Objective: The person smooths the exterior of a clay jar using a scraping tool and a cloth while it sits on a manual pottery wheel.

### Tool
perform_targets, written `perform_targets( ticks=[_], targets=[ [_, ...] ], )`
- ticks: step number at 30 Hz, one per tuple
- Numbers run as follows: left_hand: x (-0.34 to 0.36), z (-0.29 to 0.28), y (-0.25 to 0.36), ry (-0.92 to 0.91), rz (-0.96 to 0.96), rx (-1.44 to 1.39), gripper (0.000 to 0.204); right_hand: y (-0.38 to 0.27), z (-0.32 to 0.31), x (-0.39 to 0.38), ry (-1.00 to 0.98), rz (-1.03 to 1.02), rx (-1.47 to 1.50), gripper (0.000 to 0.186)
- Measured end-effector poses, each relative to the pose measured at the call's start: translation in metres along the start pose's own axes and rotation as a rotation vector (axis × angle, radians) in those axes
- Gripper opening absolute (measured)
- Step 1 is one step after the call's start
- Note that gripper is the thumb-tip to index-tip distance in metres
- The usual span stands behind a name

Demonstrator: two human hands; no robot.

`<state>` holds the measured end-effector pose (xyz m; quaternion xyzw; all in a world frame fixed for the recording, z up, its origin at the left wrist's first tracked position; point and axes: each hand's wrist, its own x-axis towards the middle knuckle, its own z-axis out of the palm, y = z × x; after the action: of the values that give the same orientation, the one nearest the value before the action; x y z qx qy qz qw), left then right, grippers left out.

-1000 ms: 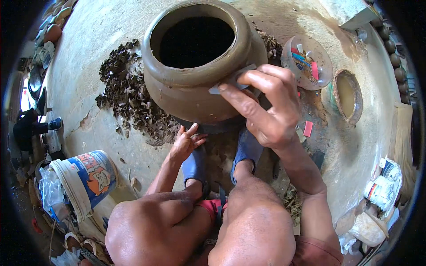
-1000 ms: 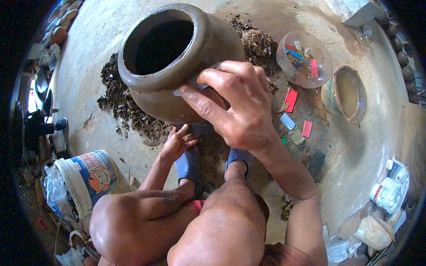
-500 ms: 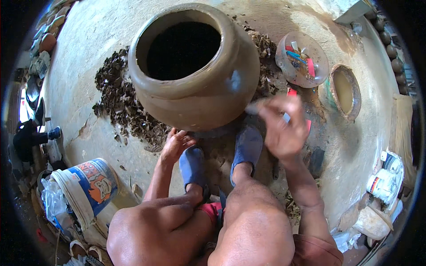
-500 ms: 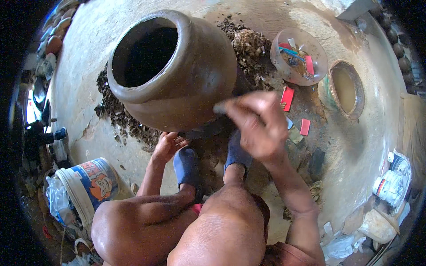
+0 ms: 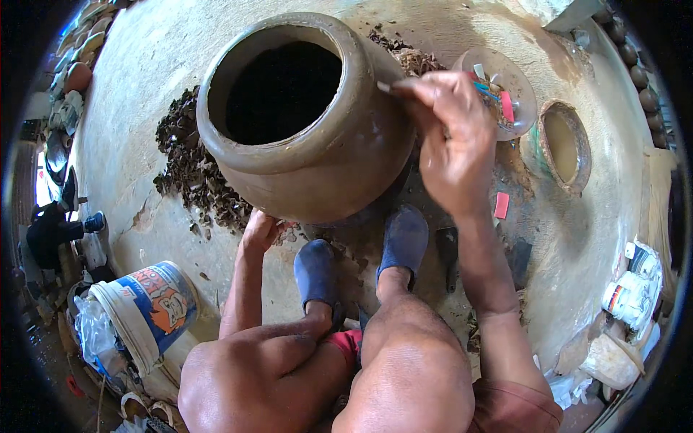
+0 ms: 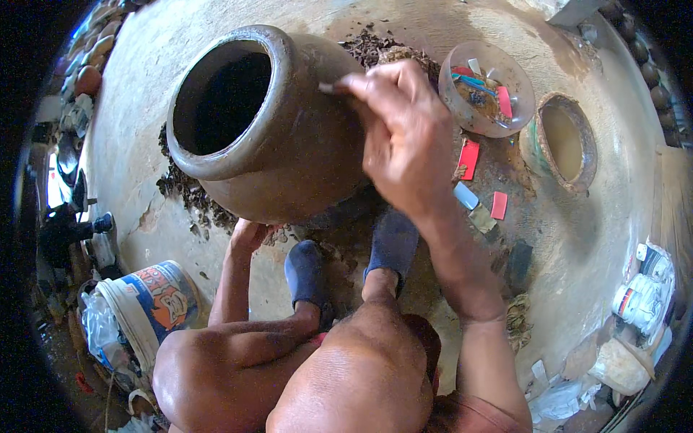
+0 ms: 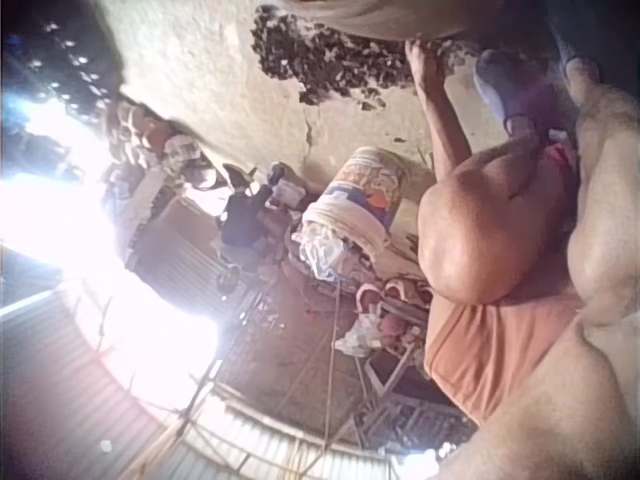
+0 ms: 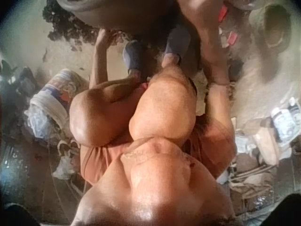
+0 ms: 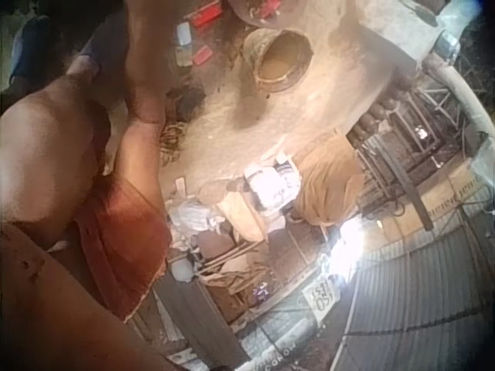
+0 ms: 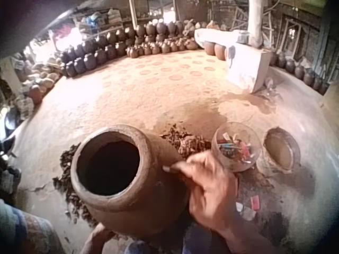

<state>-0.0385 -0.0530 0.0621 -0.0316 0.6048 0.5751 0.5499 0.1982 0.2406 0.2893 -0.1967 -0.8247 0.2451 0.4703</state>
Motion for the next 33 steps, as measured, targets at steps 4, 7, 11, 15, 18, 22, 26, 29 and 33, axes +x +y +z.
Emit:
perform_targets(
  ticks=[4, 7, 11, 15, 18, 22, 26, 29, 33],
  targets=[
    [0.004, -0.008, -0.004, -0.017, -0.017, 0.042, 0.048, -0.048, -0.003, -0.037, -0.080, 0.075, -0.045, 0.025],
    [0.007, -0.009, -0.004, -0.029, -0.030, 0.052, 0.050, -0.053, -0.005, -0.051, -0.094, -0.129, -0.033, 0.031],
    [0.000, 0.003, -0.001, -0.003, 0.000, -0.006, 0.047, -0.031, -0.006, -0.029, 0.089, -0.096, -0.051, 0.029],
    [-0.001, -0.002, -0.001, -0.032, -0.023, 0.016, 0.047, 0.000, 0.000, -0.001, 0.080, 0.014, -0.043, 0.026],
    [-0.008, 0.006, -0.005, -0.057, -0.017, 0.023, 0.037, -0.009, 0.002, -0.011, 0.038, 0.040, 0.000, 0.027],
    [-0.014, 0.012, -0.020, -0.043, -0.047, -0.050, 0.036, -0.046, 0.003, -0.047, -0.024, 0.057, -0.027, 0.036],
    [-0.020, 0.021, -0.023, -0.003, -0.081, -0.077, 0.039, -0.064, -0.008, -0.058, -0.203, -0.074, 0.016, 0.042],
    [-0.011, 0.020, -0.008, -0.012, -0.086, -0.061, 0.047, -0.046, -0.013, -0.041, 0.010, -0.064, 0.027, 0.032],
    [0.031, 0.005, 0.007, -0.043, 0.168, -0.093, 0.045, 0.030, -0.010, 0.002, 0.069, 0.072, -0.083, 0.027]
  ],
)
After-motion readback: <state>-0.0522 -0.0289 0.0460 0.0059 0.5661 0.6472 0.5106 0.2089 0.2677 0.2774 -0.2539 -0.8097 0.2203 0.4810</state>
